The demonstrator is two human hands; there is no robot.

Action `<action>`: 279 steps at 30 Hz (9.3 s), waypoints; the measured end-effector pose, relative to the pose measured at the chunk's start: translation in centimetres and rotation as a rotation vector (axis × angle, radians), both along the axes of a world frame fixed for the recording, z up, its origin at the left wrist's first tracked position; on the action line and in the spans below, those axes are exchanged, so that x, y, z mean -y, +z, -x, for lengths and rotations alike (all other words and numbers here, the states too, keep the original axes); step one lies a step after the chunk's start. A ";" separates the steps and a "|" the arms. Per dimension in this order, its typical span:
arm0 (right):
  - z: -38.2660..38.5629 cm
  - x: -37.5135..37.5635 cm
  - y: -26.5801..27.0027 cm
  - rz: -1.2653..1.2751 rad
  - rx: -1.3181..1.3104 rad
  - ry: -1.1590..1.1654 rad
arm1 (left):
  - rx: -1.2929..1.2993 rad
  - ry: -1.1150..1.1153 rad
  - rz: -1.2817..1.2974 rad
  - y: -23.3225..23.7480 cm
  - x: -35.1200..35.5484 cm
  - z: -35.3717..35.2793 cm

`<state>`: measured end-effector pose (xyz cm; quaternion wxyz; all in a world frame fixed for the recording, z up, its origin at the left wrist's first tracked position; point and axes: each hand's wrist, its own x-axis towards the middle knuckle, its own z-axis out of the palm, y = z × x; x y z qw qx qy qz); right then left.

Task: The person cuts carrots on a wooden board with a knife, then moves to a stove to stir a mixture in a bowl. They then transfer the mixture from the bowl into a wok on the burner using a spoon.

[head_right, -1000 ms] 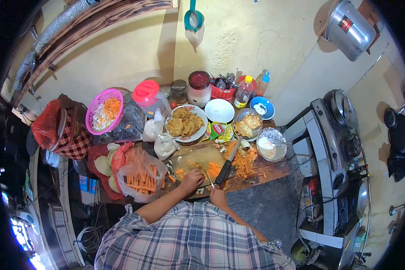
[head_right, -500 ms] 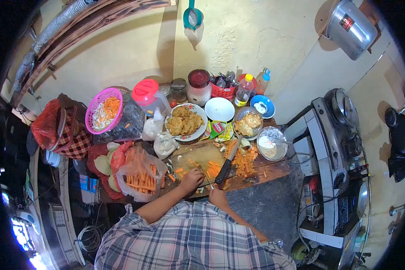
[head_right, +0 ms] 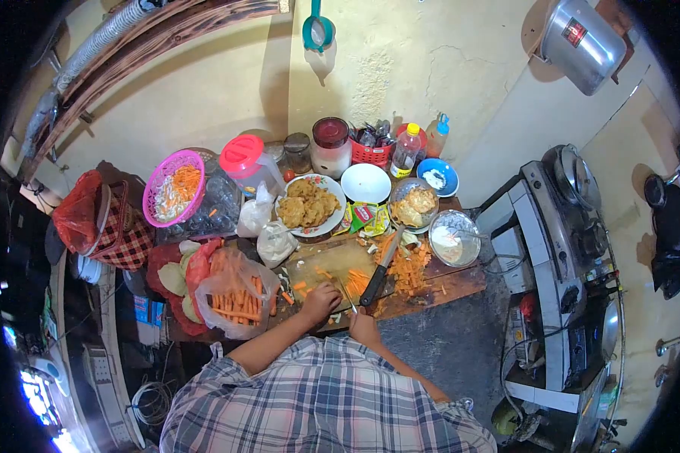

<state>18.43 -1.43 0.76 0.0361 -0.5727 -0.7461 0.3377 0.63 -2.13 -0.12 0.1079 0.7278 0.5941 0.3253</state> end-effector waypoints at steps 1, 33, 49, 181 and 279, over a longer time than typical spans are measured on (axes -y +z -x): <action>0.1 0.0 0.7 0.012 -0.002 0.008 | -0.002 -0.001 0.000 0.1 0.0 0.1; 0.2 0.3 0.1 0.025 -0.071 0.048 | 0.053 0.009 -0.028 0.1 0.1 0.0; -0.4 -0.3 2.1 -0.019 0.008 -0.051 | 0.037 -0.004 -0.010 1.0 0.5 -0.7; -1.9 -0.3 2.9 0.066 -0.080 -0.056 | 0.183 0.341 0.116 3.1 -1.6 4.5; 2.2 0.0 1.2 0.000 -0.002 0.078 | -0.271 0.065 0.029 1.4 1.4 0.5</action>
